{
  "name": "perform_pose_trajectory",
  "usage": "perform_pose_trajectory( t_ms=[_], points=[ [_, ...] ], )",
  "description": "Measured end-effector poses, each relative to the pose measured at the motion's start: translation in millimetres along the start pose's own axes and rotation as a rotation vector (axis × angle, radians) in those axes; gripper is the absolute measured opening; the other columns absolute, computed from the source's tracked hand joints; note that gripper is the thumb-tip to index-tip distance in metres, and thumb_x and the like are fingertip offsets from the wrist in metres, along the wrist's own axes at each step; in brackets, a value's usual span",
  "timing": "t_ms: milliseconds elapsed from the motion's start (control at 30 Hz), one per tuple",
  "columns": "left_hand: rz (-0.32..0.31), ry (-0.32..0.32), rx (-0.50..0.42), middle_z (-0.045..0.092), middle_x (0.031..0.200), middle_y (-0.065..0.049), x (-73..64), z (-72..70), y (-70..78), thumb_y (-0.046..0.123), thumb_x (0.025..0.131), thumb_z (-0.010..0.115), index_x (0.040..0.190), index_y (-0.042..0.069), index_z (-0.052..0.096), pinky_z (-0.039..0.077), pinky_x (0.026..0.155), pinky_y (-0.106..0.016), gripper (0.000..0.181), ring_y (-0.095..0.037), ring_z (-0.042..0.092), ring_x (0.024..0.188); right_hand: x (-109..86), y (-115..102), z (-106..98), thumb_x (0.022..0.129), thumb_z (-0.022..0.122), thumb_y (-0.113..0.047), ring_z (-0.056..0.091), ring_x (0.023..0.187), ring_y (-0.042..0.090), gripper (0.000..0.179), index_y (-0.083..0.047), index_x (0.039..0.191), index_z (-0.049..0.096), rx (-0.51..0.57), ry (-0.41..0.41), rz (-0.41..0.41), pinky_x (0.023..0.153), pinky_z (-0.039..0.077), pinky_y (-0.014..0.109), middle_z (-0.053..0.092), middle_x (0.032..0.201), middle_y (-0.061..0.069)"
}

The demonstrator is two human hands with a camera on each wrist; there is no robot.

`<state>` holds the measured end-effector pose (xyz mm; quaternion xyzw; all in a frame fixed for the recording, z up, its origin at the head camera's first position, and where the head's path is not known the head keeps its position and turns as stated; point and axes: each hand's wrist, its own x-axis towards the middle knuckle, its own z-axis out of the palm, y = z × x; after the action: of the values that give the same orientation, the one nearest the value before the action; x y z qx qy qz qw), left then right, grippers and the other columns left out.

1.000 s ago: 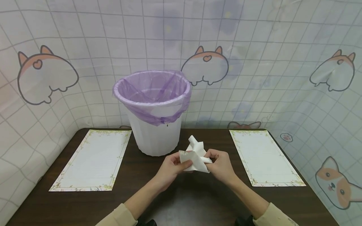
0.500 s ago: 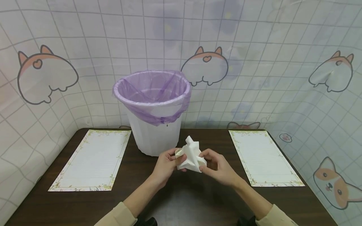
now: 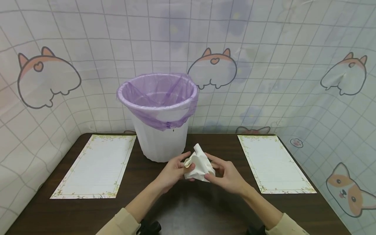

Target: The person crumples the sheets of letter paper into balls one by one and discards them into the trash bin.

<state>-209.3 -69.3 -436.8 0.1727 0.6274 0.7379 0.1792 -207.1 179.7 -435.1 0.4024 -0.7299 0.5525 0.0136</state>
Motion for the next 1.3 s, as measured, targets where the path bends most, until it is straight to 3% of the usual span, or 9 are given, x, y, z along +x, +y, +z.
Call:
perform_pose_trajectory(
  t_ms=[133,367,533,733,933,1167,1300],
  points=[
    [-0.014,-0.069,-0.001,0.066,0.124,-0.021,0.1,-3.7,3.1,0.019,0.103,0.064,0.157,-0.007,0.027,0.060,0.083,-0.044,0.070,-0.029,0.068,0.107,1.2,-1,0,0.091,0.071,0.010,0.072,0.091,0.019,0.062,0.010,0.148,0.045,0.044,-0.017,0.003,0.068,0.060,0.032,0.069,0.121,0.022],
    [0.002,-0.086,0.021,0.065,0.121,-0.019,-0.5,-4.9,1.0,0.016,0.104,0.062,0.149,-0.007,0.042,0.061,0.076,-0.040,0.054,-0.028,0.069,0.099,3.0,-2,2,0.095,0.067,0.007,0.072,0.093,0.020,0.045,0.013,0.138,0.056,0.023,-0.042,0.003,0.071,0.060,0.033,0.068,0.124,0.023],
    [0.044,-0.043,0.064,0.068,0.110,-0.017,0.2,0.1,-0.9,0.015,0.104,0.062,0.134,-0.010,0.055,0.061,0.070,-0.037,0.040,-0.026,0.070,0.089,3.8,0,3,0.092,0.070,0.010,0.072,0.089,0.014,0.038,0.012,0.130,0.064,-0.013,0.005,0.019,0.070,0.060,0.031,0.071,0.117,0.021],
    [0.083,0.086,0.114,0.070,0.095,-0.013,0.9,9.0,-6.8,0.008,0.103,0.063,0.116,-0.013,0.061,0.059,0.058,-0.032,0.024,-0.021,0.068,0.074,5.9,4,9,0.090,0.074,0.007,0.066,0.079,0.011,0.027,0.009,0.117,0.072,-0.076,0.055,0.005,0.064,0.058,0.028,0.075,0.102,0.013],
    [0.088,0.185,0.136,0.072,0.092,-0.015,3.0,11.6,-9.7,0.007,0.101,0.066,0.116,-0.012,0.065,0.056,0.053,-0.029,0.024,-0.019,0.067,0.068,8.6,2,16,0.089,0.077,0.003,0.066,0.073,0.010,0.022,0.006,0.111,0.076,-0.138,0.133,0.055,0.059,0.056,0.029,0.077,0.097,0.010],
    [0.065,0.153,0.085,0.073,0.097,-0.017,2.6,4.7,-9.6,0.011,0.102,0.066,0.124,-0.012,0.061,0.057,0.057,-0.029,0.032,-0.018,0.069,0.072,9.9,-3,19,0.092,0.077,-0.002,0.073,0.089,0.019,0.027,0.000,0.118,0.074,-0.059,0.158,0.159,0.074,0.061,0.034,0.075,0.109,0.010],
    [0.060,0.170,0.033,0.073,0.103,-0.018,1.5,5.7,-12.2,0.012,0.102,0.066,0.127,-0.011,0.057,0.058,0.059,-0.030,0.036,-0.019,0.070,0.077,11.0,-5,20,0.091,0.079,-0.008,0.073,0.086,0.022,0.023,-0.004,0.114,0.075,-0.031,0.188,0.196,0.073,0.060,0.033,0.075,0.105,0.007]
  ],
)
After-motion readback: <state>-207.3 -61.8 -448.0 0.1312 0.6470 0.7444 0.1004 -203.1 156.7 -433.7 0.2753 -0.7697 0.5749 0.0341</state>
